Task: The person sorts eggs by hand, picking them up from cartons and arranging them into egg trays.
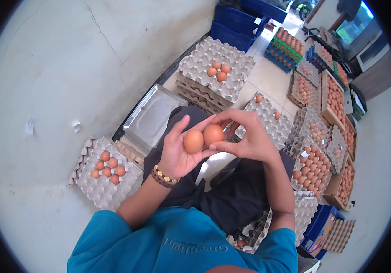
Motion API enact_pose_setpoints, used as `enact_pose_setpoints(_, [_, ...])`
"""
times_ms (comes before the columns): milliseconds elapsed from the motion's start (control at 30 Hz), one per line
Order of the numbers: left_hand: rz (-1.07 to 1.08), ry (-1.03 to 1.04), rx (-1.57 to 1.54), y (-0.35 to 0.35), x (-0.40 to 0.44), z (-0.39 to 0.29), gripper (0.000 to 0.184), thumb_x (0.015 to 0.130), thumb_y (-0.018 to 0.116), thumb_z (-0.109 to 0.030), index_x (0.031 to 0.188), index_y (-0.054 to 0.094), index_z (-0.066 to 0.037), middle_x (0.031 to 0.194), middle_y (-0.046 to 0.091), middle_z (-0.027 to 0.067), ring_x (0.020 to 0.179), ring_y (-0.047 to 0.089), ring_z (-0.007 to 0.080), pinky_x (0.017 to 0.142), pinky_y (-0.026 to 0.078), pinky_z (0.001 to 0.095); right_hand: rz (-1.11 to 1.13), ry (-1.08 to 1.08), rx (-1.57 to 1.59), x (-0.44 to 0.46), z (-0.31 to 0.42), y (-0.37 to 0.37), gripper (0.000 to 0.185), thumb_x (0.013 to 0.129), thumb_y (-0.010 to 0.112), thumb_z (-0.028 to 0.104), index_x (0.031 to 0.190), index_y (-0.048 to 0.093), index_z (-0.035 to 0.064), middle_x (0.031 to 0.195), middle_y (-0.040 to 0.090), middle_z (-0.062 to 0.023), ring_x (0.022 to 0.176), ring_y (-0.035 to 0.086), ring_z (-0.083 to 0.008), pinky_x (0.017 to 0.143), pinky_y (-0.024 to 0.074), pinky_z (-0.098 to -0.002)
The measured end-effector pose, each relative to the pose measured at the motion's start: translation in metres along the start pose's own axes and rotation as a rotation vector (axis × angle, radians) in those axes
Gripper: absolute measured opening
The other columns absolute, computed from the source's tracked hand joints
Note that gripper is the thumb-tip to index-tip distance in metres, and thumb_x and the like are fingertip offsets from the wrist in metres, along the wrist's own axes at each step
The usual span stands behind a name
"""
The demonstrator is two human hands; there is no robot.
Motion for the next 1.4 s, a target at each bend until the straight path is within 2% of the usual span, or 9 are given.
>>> enact_pose_setpoints(133, [-0.079,0.018,0.282,-0.001,-0.013,-0.003,0.063,0.098,0.058,-0.018,0.149,0.031,0.006,0.143,0.047,0.0181,0.133,0.050,0.0291,0.108,0.045,0.0393,-0.009,-0.091,-0.079,0.001,-0.001,0.009,0.041,0.065,0.087,0.014,0.102,0.072,0.0042,0.101,0.066,-0.0069,0.087,0.065,-0.0202,0.064,0.0513,-0.0294])
enact_pose_setpoints(233, [-0.114,-0.011,0.445,-0.006,-0.031,-0.006,0.069,0.094,0.062,-0.020,0.149,0.028,0.007,0.141,0.048,0.0210,0.134,0.048,0.0329,0.108,0.047,0.0393,0.007,-0.146,-0.068,0.002,0.004,0.017,0.043,0.065,0.088,0.018,0.104,0.072,0.0080,0.103,0.064,-0.0046,0.086,0.063,-0.0181,0.065,0.0493,-0.0287])
enact_pose_setpoints(400, [-0.201,0.164,0.427,-0.022,-0.086,-0.035,0.056,0.096,0.061,-0.016,0.145,0.039,0.002,0.137,0.054,0.0194,0.123,0.059,0.0263,0.100,0.053,0.0379,-0.026,-0.100,-0.039,0.001,0.000,0.009,0.041,0.070,0.086,0.019,0.106,0.072,0.0056,0.106,0.063,-0.0064,0.084,0.060,-0.0140,0.066,0.0471,-0.0255])
enact_pose_setpoints(600, [-0.718,0.546,0.534,-0.100,-0.223,-0.079,0.059,0.095,0.067,-0.022,0.144,0.043,0.001,0.129,0.059,0.0121,0.113,0.063,0.0191,0.099,0.052,0.0356,-0.129,-0.034,-0.015,-0.008,-0.032,-0.015,0.027,0.085,0.071,0.012,0.108,0.066,-0.0013,0.104,0.059,-0.0068,0.083,0.054,-0.0118,0.071,0.0434,-0.0228])
enact_pose_setpoints(667, [-0.968,0.650,0.584,-0.136,-0.278,-0.089,0.055,0.096,0.067,-0.027,0.141,0.048,-0.002,0.132,0.060,0.0089,0.115,0.060,0.0138,0.093,0.051,0.0263,-0.160,-0.036,-0.043,-0.009,-0.039,-0.018,0.025,0.087,0.068,0.011,0.109,0.065,-0.0021,0.103,0.058,-0.0061,0.083,0.053,-0.0108,0.071,0.0416,-0.0219])
enact_pose_setpoints(767, [-1.269,0.840,0.943,-0.150,-0.334,-0.109,0.052,0.091,0.073,-0.020,0.136,0.053,-0.002,0.123,0.065,0.0087,0.109,0.063,0.0139,0.093,0.050,0.0259,-0.161,-0.020,-0.006,-0.008,-0.044,-0.019,0.022,0.090,0.066,0.011,0.108,0.064,-0.0029,0.103,0.057,-0.0050,0.082,0.051,-0.0099,0.070,0.0401,-0.0220])
enact_pose_setpoints(1067, [-1.558,0.944,1.540,-0.205,-0.373,-0.111,0.030,0.086,0.075,-0.009,0.110,0.059,0.000,0.116,0.068,0.0143,0.106,0.064,0.0161,0.090,0.052,0.0286,-0.226,0.045,-0.037,-0.004,-0.065,-0.027,0.015,0.097,0.061,0.008,0.105,0.065,-0.0032,0.101,0.060,-0.0042,0.077,0.049,-0.0066,0.067,0.0387,-0.0210])
enact_pose_setpoints(1267, [-1.681,0.861,1.257,-0.195,-0.374,-0.109,0.022,0.093,0.066,-0.019,0.107,0.056,-0.005,0.099,0.069,0.0111,0.086,0.067,0.0199,0.075,0.052,0.0297,-0.278,0.053,-0.031,-0.010,-0.067,-0.041,0.018,0.099,0.057,0.011,0.106,0.066,-0.0027,0.096,0.061,-0.0044,0.075,0.050,-0.0076,0.065,0.0394,-0.0219])
enact_pose_setpoints(1400, [-1.446,0.948,0.812,-0.213,-0.374,-0.102,0.034,0.101,0.048,-0.033,0.120,0.048,-0.004,0.105,0.061,0.0103,0.090,0.061,0.0185,0.078,0.048,0.0297,-0.423,0.014,-0.019,-0.020,-0.083,-0.075,0.026,0.103,0.051,0.017,0.109,0.066,-0.0038,0.091,0.061,-0.0040,0.076,0.051,-0.0085,0.067,0.0403,-0.0223])
Point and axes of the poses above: each hand's wrist, its own x-axis towards the middle knuckle, its own y-axis out of the palm, z = x × y, the point moved 6 cm from there along x, towards the middle knuckle
